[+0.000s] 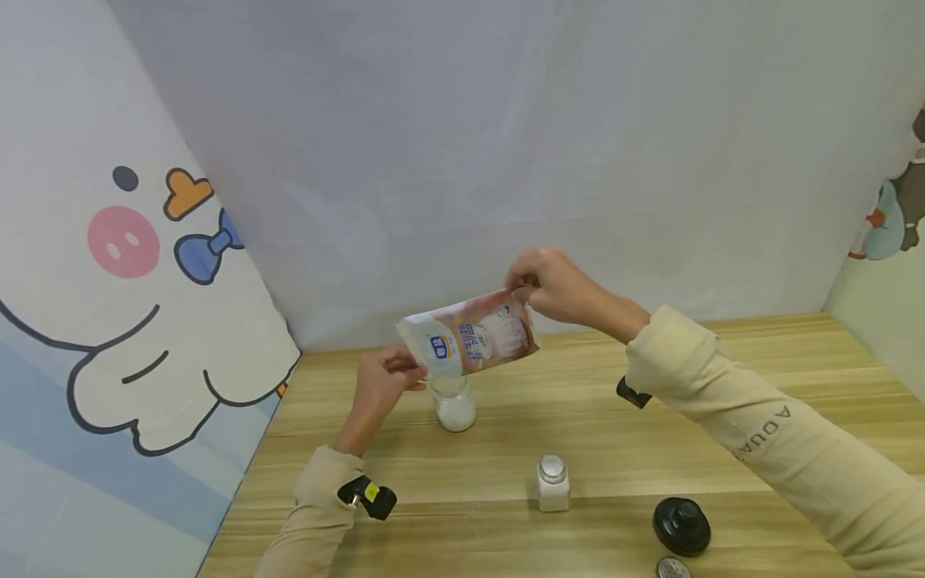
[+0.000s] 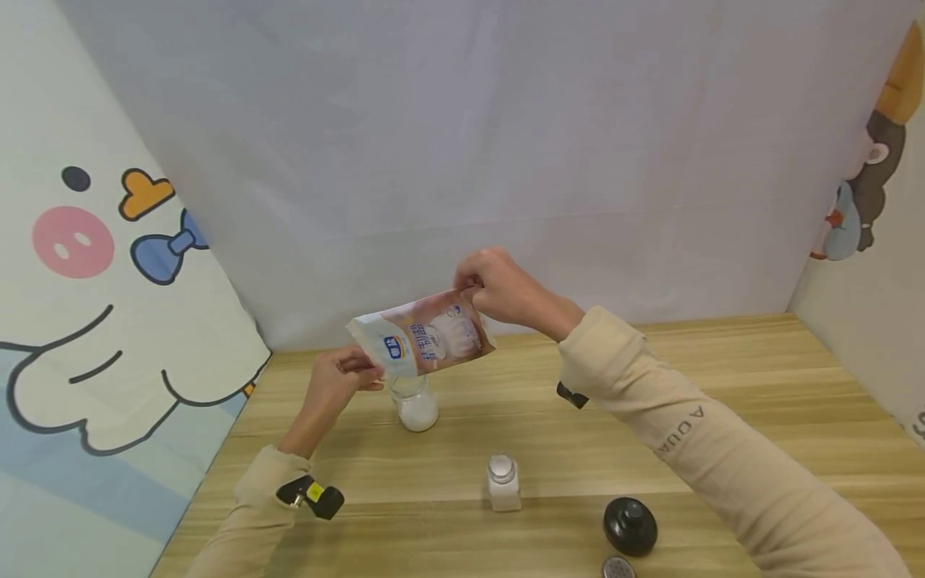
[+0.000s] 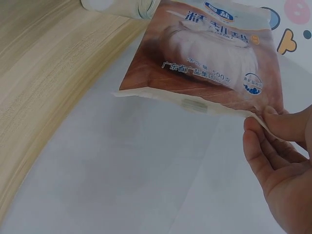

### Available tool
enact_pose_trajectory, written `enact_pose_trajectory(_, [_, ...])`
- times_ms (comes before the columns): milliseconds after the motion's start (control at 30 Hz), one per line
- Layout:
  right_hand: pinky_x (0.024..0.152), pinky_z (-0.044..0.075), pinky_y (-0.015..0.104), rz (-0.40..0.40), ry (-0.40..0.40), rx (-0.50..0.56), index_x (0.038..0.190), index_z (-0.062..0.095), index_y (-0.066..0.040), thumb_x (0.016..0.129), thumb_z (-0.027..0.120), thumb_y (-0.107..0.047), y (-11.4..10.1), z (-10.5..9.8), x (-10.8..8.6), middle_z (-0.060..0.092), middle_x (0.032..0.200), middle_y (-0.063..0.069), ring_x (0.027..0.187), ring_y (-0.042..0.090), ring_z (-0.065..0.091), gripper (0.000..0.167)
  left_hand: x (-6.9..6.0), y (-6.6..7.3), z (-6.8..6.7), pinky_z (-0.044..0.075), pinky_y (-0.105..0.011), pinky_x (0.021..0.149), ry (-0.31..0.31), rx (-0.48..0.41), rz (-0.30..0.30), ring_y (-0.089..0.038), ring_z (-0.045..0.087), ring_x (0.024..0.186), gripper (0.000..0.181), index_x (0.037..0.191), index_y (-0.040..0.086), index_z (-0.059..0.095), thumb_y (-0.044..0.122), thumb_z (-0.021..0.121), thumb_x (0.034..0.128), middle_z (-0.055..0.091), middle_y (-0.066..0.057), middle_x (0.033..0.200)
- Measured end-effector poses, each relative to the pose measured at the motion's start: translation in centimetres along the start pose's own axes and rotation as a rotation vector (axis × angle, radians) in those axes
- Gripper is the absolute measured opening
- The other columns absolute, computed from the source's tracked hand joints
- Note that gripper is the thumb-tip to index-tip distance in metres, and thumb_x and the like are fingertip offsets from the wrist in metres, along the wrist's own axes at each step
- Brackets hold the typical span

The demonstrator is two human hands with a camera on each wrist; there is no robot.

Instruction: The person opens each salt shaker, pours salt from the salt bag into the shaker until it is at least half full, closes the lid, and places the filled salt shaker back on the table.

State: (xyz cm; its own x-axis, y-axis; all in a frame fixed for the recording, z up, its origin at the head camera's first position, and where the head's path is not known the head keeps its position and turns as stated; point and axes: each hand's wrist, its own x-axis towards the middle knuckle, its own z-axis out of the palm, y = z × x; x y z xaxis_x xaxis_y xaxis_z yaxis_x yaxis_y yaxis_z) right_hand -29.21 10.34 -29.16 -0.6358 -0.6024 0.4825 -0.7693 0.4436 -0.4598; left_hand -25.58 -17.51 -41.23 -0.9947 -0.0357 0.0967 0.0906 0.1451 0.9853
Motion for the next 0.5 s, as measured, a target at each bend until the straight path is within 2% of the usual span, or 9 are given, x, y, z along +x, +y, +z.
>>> enact_pose_trajectory(133, [0.056, 0.046, 0.032, -0.007, 0.011, 0.009, 0.082, 0.071, -0.002, 0.084, 0.057, 0.013, 0.0, 0.1, 0.0, 0.064, 0.078, 0.008, 0.066, 0.018, 0.053, 0.021, 0.0, 0.2, -0.1, 0.06, -0.038, 0.07, -0.008, -0.008, -0.012, -0.029, 0.068, 0.08, 0.016, 0.094, -0.011, 0.066, -0.01, 0.069, 0.0782, 0.068, -0.022, 0.091])
enact_pose_trajectory(367, [0.057, 0.046, 0.032, -0.012, 0.021, 0.016, 0.083, 0.071, -0.001, 0.084, 0.055, 0.013, -0.1, 0.1, 0.0, 0.063, 0.079, 0.008, 0.067, 0.018, 0.052, 0.022, -0.6, 1.4, 0.0, 0.059, -0.043, 0.073, -0.025, 0.017, -0.011, -0.037, 0.067, 0.084, 0.016, 0.095, -0.014, 0.064, -0.012, 0.067, 0.079, 0.067, -0.027, 0.093])
enact_pose_trajectory(500, [0.056, 0.044, 0.032, -0.019, 0.03, 0.015, 0.083, 0.071, -0.001, 0.084, 0.056, 0.013, 0.0, 0.2, -0.1, 0.062, 0.077, 0.008, 0.066, 0.018, 0.051, 0.022, -0.5, 1.0, 0.0, 0.059, -0.041, 0.072, -0.017, 0.006, -0.013, -0.035, 0.068, 0.083, 0.016, 0.095, -0.012, 0.065, -0.011, 0.068, 0.0788, 0.067, -0.025, 0.092])
